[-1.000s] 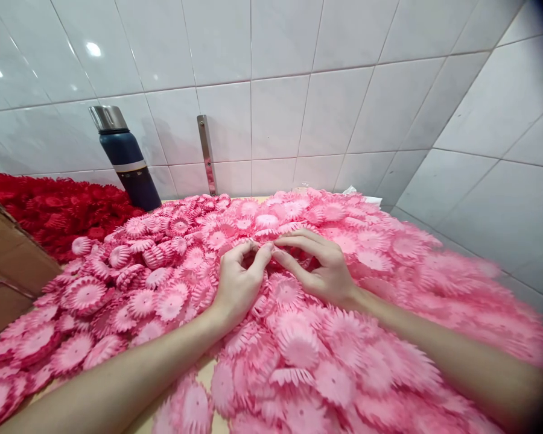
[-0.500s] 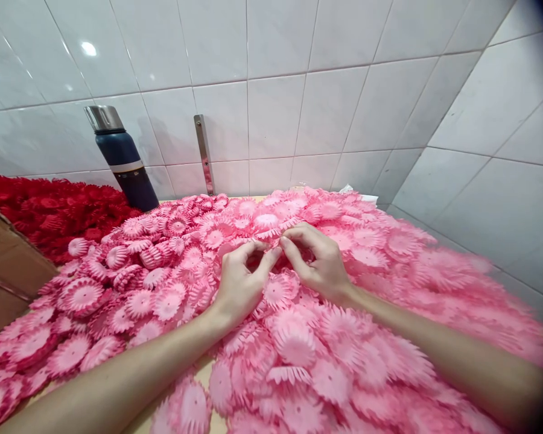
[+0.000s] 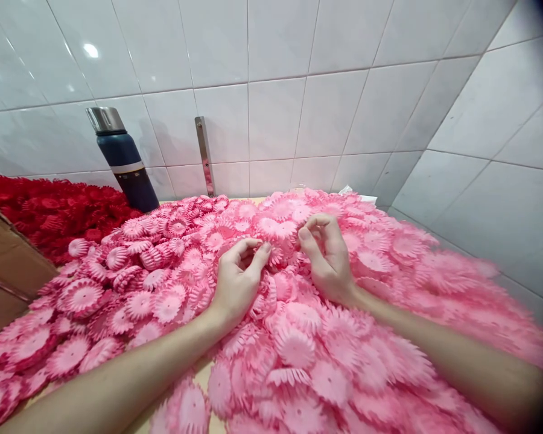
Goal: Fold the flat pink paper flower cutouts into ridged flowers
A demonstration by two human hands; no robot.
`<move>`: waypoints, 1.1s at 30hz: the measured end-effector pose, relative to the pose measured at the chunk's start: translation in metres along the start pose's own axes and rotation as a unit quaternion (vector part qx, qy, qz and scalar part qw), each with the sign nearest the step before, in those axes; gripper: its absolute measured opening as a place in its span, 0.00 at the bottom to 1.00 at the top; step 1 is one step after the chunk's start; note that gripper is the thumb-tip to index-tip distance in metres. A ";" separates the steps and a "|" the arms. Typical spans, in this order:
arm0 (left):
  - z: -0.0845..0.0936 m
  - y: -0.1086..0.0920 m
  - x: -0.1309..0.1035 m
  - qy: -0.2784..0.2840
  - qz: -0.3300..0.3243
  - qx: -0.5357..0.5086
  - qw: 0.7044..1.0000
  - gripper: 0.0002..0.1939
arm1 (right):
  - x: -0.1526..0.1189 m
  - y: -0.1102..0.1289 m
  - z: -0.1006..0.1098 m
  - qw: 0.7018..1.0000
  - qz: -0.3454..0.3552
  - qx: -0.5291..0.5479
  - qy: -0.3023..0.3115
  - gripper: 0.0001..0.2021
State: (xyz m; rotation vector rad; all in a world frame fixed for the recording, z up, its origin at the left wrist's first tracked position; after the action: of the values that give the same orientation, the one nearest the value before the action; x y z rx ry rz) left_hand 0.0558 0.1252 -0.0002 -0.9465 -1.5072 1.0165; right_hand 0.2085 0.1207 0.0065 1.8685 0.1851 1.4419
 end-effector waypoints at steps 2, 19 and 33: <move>0.001 0.001 0.001 -0.004 -0.007 0.011 1.000 0.10 | -0.002 0.009 -0.002 0.997 0.071 -0.012 0.023 0.03; 0.004 0.001 0.001 -0.009 -0.030 0.046 0.998 0.16 | -0.009 0.025 -0.011 0.973 0.220 -0.019 0.071 0.10; -0.004 -0.001 -0.001 0.041 -0.042 0.048 0.997 0.10 | -0.005 0.016 -0.010 0.988 0.136 -0.050 0.059 0.05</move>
State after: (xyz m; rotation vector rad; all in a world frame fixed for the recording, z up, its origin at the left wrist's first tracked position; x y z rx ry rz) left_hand 0.0596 0.1246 0.0011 -0.8406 -1.4056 0.9696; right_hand 0.1924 0.1117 0.0133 1.7790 -0.0870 1.7153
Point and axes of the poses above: each hand's wrist, its own x-axis towards the middle knuckle, its own z-axis out of the back of the hand, y = z × x, the point moved 5 cm from there along x, towards the middle knuckle, and after that the axes turned 15 degrees about -y, right-handed, at the moved point
